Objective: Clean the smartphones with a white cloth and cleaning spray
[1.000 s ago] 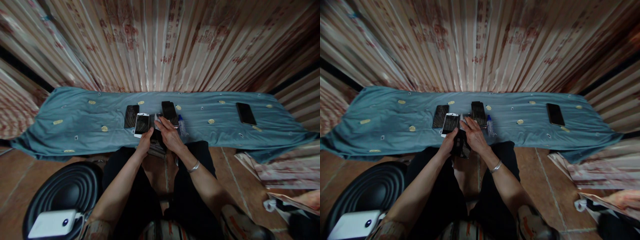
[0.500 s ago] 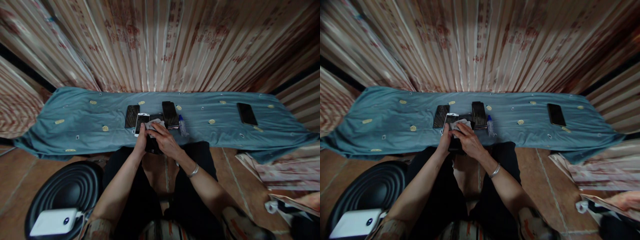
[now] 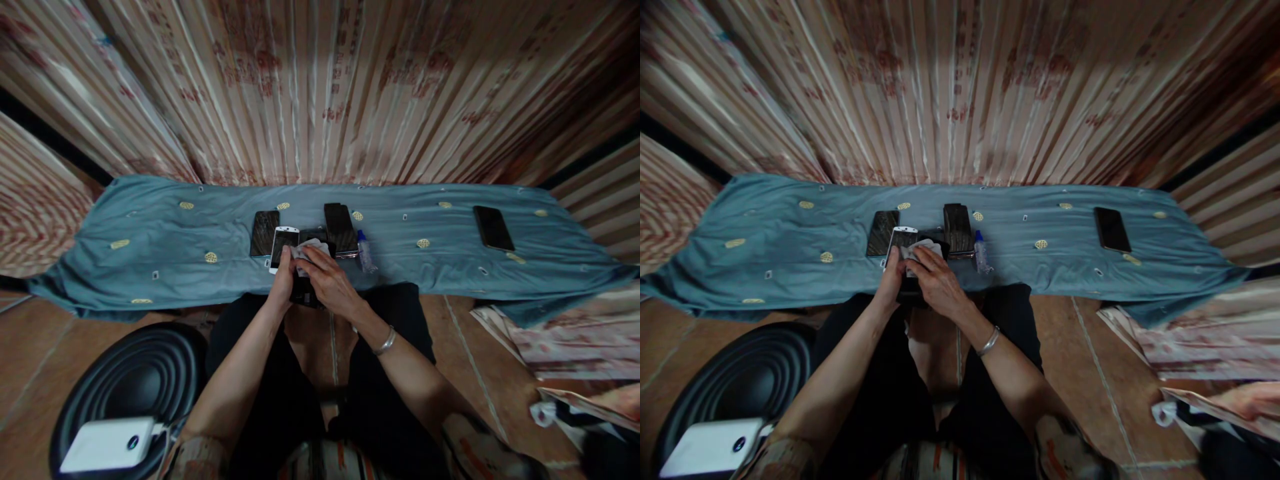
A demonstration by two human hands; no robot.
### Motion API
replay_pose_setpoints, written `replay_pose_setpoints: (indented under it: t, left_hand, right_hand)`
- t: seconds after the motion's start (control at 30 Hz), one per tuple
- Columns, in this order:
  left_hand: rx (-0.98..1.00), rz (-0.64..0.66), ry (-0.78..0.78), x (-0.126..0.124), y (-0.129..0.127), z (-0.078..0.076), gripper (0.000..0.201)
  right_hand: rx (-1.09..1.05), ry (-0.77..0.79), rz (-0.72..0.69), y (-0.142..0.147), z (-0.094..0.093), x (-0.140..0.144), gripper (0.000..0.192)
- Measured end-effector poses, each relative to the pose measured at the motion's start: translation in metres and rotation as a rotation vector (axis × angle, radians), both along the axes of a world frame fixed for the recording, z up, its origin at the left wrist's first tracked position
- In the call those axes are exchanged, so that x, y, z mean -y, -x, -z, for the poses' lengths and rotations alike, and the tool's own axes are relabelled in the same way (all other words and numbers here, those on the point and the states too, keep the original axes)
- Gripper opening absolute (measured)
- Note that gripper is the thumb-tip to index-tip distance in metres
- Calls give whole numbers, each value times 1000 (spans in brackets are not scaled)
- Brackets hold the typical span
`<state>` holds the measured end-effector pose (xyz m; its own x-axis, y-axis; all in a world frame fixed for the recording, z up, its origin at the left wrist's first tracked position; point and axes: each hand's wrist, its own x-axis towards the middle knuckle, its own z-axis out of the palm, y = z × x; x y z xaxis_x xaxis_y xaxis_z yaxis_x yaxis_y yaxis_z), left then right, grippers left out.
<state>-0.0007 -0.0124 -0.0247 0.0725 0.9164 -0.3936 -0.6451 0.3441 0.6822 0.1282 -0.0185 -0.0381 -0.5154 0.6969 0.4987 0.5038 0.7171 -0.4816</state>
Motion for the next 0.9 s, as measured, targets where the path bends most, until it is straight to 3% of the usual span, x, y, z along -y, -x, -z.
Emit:
replay_pose_setpoints:
  t: [0.1,0.3,0.5,0.67,0.9]
  left_hand:
    - [-76,40,-36,3,0,5,59]
    - [-290,-22,-93,4,3,17,61]
    - [-418,5,-107,7,3,14,64]
    - [-404,45,-125,10,2,7,64]
    - [-287,-39,-116,8,3,6,46]
  right_hand:
    - [22,0,37,-3,0,-4,48]
    - [32,0,89,-7,-1,-8,49]
    - [44,18,165,-10,-1,-12,48]
    - [54,40,233,-13,1,-16,48]
    - [-9,75,252,-18,5,-18,47]
